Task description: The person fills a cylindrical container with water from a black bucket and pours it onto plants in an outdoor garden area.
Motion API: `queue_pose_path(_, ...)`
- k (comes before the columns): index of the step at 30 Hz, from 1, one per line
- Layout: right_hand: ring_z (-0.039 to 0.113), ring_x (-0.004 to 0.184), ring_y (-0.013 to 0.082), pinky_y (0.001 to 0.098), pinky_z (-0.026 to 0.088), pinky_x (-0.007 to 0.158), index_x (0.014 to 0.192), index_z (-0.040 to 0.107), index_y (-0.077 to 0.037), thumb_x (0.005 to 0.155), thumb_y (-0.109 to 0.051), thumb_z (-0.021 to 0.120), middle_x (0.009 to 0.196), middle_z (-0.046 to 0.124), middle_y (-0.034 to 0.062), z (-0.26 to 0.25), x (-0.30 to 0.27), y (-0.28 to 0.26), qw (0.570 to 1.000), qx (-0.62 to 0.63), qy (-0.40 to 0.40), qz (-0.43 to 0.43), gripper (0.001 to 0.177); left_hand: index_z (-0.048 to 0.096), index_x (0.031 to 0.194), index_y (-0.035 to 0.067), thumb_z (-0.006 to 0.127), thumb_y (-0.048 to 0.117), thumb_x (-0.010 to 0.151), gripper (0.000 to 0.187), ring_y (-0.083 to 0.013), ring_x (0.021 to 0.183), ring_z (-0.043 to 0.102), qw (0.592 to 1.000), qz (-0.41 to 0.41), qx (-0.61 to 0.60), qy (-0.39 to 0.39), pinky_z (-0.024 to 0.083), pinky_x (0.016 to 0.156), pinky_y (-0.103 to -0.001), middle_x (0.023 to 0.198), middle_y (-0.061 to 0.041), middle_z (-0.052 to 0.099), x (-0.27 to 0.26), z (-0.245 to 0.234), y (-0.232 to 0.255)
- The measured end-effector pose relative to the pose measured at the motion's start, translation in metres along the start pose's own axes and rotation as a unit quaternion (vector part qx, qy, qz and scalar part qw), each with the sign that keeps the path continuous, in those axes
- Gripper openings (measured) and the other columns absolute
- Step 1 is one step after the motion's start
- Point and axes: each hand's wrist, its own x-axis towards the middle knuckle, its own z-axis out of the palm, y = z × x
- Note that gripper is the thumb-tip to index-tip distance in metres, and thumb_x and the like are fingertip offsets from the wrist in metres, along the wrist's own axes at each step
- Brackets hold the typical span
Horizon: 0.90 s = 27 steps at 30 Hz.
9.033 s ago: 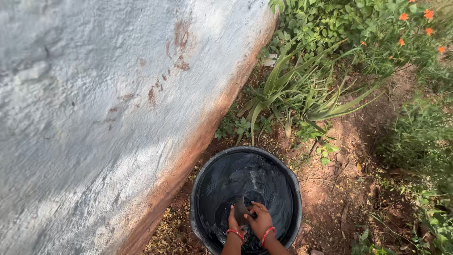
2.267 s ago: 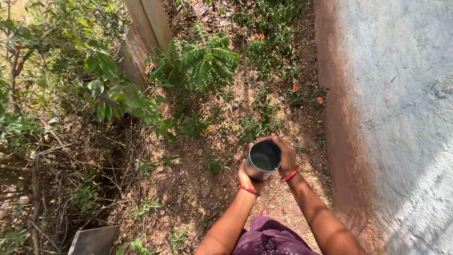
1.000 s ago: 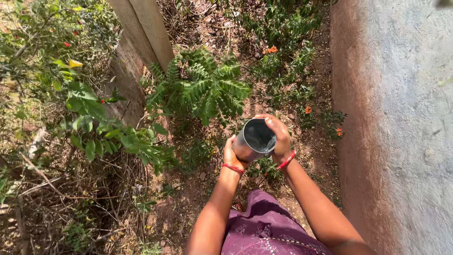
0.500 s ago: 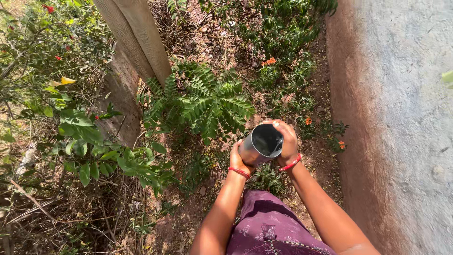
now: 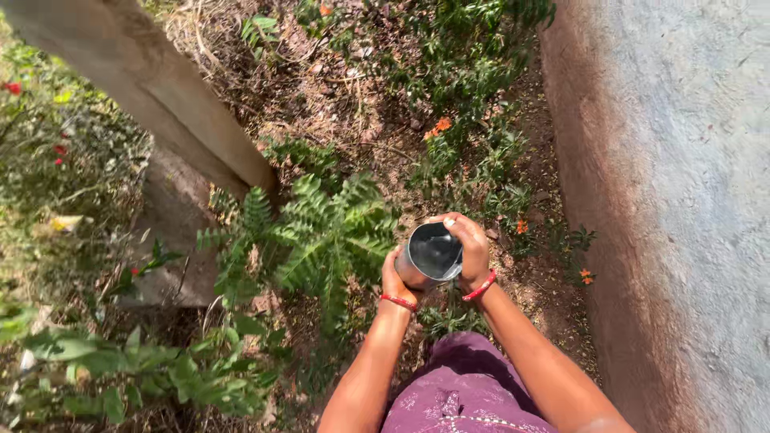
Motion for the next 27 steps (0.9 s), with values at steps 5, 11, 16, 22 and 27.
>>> queue_pose_path(5, 0.069, 0.101, 0.0194, 0.0318, 0.052, 0.098, 0.099, 0.067, 0.001, 0.097, -0.024, 0.057, 0.109, 0.075, 0.0139, -0.018, 0.061, -0.021, 1.000, 0.002, 0.017, -0.022, 0.027, 0.066, 0.126, 0.016, 0.059, 0.053, 0.087, 0.055, -0.0315, 0.122, 0.061, 0.999, -0.012, 0.024, 0.033, 0.048, 0.104, -0.053, 0.131, -0.008, 0.068, 0.044, 0.058, 0.015)
queue_pose_path(11, 0.071, 0.102, 0.0217, 0.0342, 0.054, 0.097, 0.094, 0.062, -0.001, 0.097, -0.022, 0.056, 0.109, 0.075, 0.0152, -0.028, 0.114, -0.054, 0.999, 0.028, 0.007, -0.018, 0.022, 0.066, 0.124, 0.015, 0.058, 0.051, 0.089, 0.051, -0.0320, 0.119, 0.062, 1.000, 0.010, 0.025, -0.002, 0.050, 0.103, -0.055, 0.129, -0.010, 0.067, 0.063, 0.120, 0.025)
queue_pose_path(16, 0.069, 0.103, 0.0216, 0.0336, 0.051, 0.100, 0.101, 0.070, 0.003, 0.099, -0.021, 0.054, 0.108, 0.075, 0.0158, -0.037, 0.138, -0.059, 0.999, -0.013, 0.024, -0.031, 0.029, 0.065, 0.123, 0.015, 0.055, 0.048, 0.091, 0.047, -0.0319, 0.119, 0.063, 1.000, -0.002, 0.018, -0.021, 0.050, 0.102, -0.055, 0.129, -0.010, 0.067, 0.067, 0.151, 0.034)
queue_pose_path(22, 0.071, 0.102, 0.0232, 0.0365, 0.053, 0.098, 0.104, 0.072, 0.001, 0.100, -0.020, 0.055, 0.105, 0.077, 0.0146, -0.051, 0.167, -0.060, 0.996, -0.021, 0.080, -0.035, 0.027, 0.064, 0.128, 0.009, 0.053, 0.047, 0.097, 0.051, -0.0336, 0.120, 0.063, 0.995, -0.016, 0.016, -0.095, 0.049, 0.104, -0.056, 0.130, -0.013, 0.066, 0.081, 0.171, 0.045)
queue_pose_path(27, 0.072, 0.094, 0.0225, 0.0356, 0.058, 0.089, 0.101, 0.071, 0.002, 0.099, -0.024, 0.056, 0.103, 0.077, 0.0139, -0.044, 0.192, -0.076, 0.991, 0.064, 0.115, 0.022, 0.030, 0.060, 0.132, 0.009, 0.051, 0.046, 0.098, 0.051, -0.0333, 0.121, 0.063, 0.993, -0.005, 0.046, -0.106, 0.048, 0.106, -0.058, 0.131, -0.013, 0.065, 0.095, 0.198, 0.061)
